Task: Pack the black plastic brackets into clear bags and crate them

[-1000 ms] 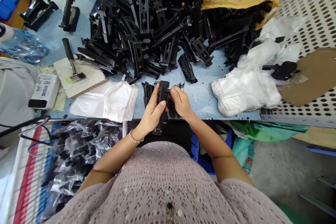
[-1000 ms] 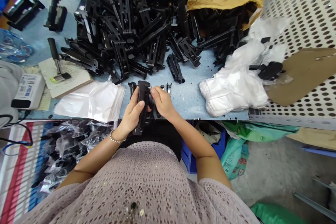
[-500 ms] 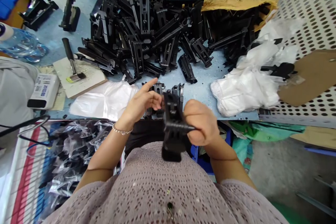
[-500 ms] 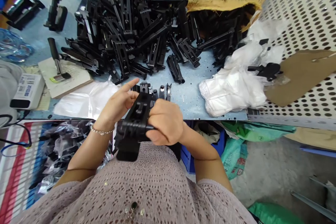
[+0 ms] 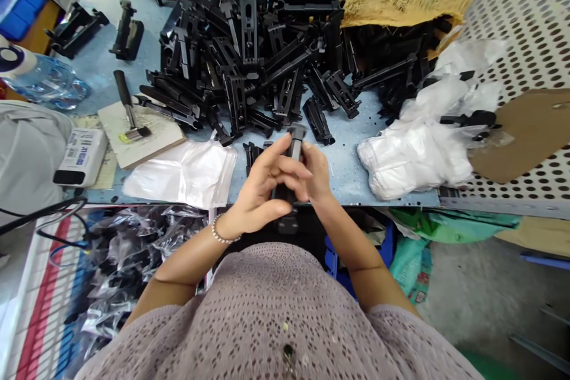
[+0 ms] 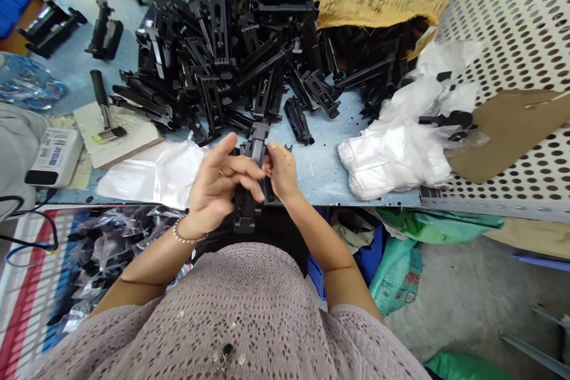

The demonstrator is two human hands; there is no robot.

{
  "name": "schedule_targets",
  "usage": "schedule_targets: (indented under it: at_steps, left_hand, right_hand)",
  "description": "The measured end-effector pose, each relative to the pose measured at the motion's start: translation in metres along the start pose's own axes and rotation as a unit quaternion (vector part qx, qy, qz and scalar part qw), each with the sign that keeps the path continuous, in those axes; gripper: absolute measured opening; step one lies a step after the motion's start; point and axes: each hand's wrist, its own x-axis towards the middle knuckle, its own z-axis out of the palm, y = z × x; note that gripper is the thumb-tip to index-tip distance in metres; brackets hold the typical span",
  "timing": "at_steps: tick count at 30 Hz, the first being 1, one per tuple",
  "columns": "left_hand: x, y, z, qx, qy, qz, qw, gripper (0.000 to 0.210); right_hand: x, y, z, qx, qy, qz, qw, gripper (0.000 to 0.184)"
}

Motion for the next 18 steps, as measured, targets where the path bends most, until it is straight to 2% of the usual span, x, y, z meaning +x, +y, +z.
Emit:
schedule_targets:
  at_steps: [3, 4, 6, 9, 11, 13, 14, 16, 18]
  left_hand:
    - [-0.004, -0.029, 0.012, 0.090, 0.120, 0.006, 0.989, 0.097]
    - [-0.001, -0.036, 0.012, 0.116, 0.124, 0.011, 0.985, 0.097]
    - [0.007, -0.043, 0.009, 0.146, 0.076, 0.019, 0.986, 0.089]
    - [0.018, -0.042, -0.003, 0.175, 0.002, 0.034, 0.984, 0.081]
    - [0.021, -0.037, -0.009, 0.185, 0.003, 0.023, 0.983, 0.082]
    - [0.020, -0.032, -0.012, 0.155, 0.021, -0.011, 0.988, 0.077]
    - [0.019, -0.030, -0.012, 0.122, 0.038, -0.038, 0.991, 0.073]
    - [0.017, -0.027, -0.012, 0.043, 0.089, -0.106, 0.989, 0.063]
    - [0.016, -0.025, -0.012, -0.023, 0.151, -0.167, 0.974, 0.056]
  right_hand:
    - [-0.005, -0.021, -0.005, -0.006, 0.107, -0.084, 0.991, 0.051]
    - [-0.009, -0.028, -0.005, -0.013, 0.114, -0.105, 0.988, 0.051]
    - [-0.015, -0.038, -0.002, -0.014, 0.094, -0.111, 0.989, 0.050]
    - [-0.013, -0.049, -0.001, 0.034, 0.023, -0.031, 0.999, 0.056]
    - [-0.007, -0.053, -0.006, 0.064, -0.058, 0.037, 0.996, 0.061]
    - [-0.002, -0.055, -0.013, 0.059, -0.125, 0.058, 0.989, 0.063]
    - [-0.001, -0.055, -0.016, 0.037, -0.141, 0.041, 0.988, 0.063]
    - [-0.006, -0.054, -0.021, -0.062, -0.145, -0.037, 0.987, 0.058]
    - [-0.014, -0.049, -0.022, -0.214, -0.152, -0.145, 0.954, 0.049]
